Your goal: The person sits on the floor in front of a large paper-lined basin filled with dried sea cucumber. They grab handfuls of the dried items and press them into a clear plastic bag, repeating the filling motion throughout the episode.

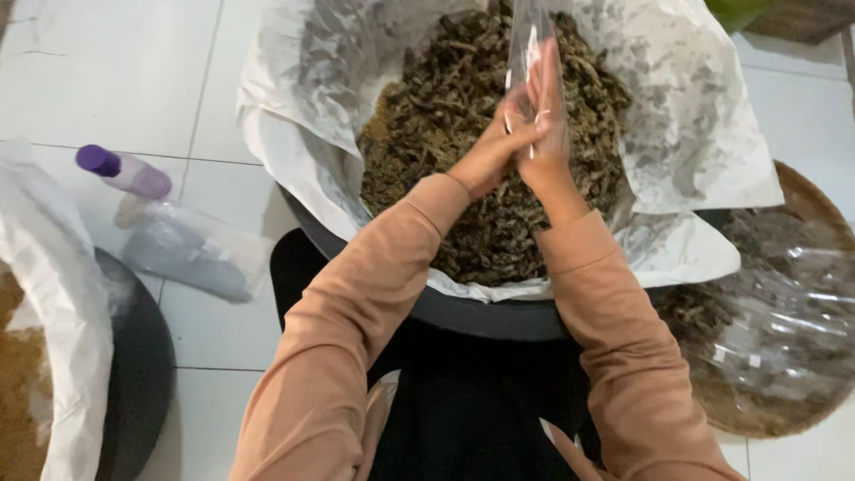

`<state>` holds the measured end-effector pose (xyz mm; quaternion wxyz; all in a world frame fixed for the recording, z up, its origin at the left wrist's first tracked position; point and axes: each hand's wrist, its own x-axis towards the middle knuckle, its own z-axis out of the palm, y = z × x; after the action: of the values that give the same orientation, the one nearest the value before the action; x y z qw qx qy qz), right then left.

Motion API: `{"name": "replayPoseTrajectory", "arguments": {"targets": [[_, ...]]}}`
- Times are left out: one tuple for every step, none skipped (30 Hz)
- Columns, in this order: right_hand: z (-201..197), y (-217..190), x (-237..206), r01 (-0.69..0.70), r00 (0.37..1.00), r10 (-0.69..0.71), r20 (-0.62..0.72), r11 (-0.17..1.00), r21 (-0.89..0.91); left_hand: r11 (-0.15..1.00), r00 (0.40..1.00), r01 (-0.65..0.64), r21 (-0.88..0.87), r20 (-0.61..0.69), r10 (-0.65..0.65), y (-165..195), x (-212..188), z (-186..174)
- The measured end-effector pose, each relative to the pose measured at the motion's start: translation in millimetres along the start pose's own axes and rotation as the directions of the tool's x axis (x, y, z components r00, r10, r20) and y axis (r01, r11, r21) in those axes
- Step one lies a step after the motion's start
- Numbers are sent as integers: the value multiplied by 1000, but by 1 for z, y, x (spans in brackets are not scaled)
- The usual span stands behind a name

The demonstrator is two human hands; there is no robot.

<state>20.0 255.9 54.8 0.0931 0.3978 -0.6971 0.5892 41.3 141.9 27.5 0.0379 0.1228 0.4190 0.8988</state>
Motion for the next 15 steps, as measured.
{"name": "replayPoseTrajectory", "arguments": {"targets": [[0, -3, 0, 25, 998, -20, 57, 995, -98, 1000, 996, -14, 2, -84, 14, 10, 3, -2], [-1, -6, 1, 59, 992, -37, 119, 981, -187, 999, 985, -30, 11, -169, 32, 21, 5, -6], [2, -9, 1, 100, 982, -51, 181, 957, -272, 997, 979, -73, 36, -190, 79, 29, 2, -10], [4, -12, 1, 126, 975, -49, 215, 924, -362, 991, 970, -117, 62, -208, 127, 37, 1, -13], [8, -16, 1, 154, 967, -43, 250, 883, -443, 983, 957, -160, 91, -229, 177, 40, -2, -15], [10, -19, 2, 185, 958, -35, 286, 836, -516, 989, 978, -131, 71, -153, 140, 38, -4, -12], [11, -22, 2, 83, 974, 1, 227, 928, -363, 994, 992, -99, 50, -75, 103, 34, -7, -9], [12, -25, 3, -14, 984, 48, 173, 981, -192, 997, 998, -68, 31, 6, 68, 29, -9, -7], [11, -27, 3, -101, 987, 101, 125, 995, -9, 998, 999, -51, 40, 19, 50, 24, -10, -5], [9, -29, 3, -41, 989, 56, 139, 994, -105, 998, 999, -37, 52, 35, 35, 21, -7, -6], [7, -29, 3, 19, 987, 13, 158, 979, -203, 998, 998, -25, 61, 54, 22, 18, -3, -8], [5, -29, 2, 77, 982, -22, 185, 951, -299, 1000, 1000, -25, 11, 11, 25, 17, 1, -13], [3, -27, 1, 90, 969, -2, 246, 934, -346, 999, 999, -28, -36, -35, 27, 20, 6, -23], [3, -24, -1, 108, 952, 17, 304, 915, -389, 996, 996, -33, -80, -80, 27, 26, 10, -35], [3, -21, -4, 128, 932, 39, 359, 894, -429, 989, 983, -100, -108, -162, 81, 33, 13, -49]]}}
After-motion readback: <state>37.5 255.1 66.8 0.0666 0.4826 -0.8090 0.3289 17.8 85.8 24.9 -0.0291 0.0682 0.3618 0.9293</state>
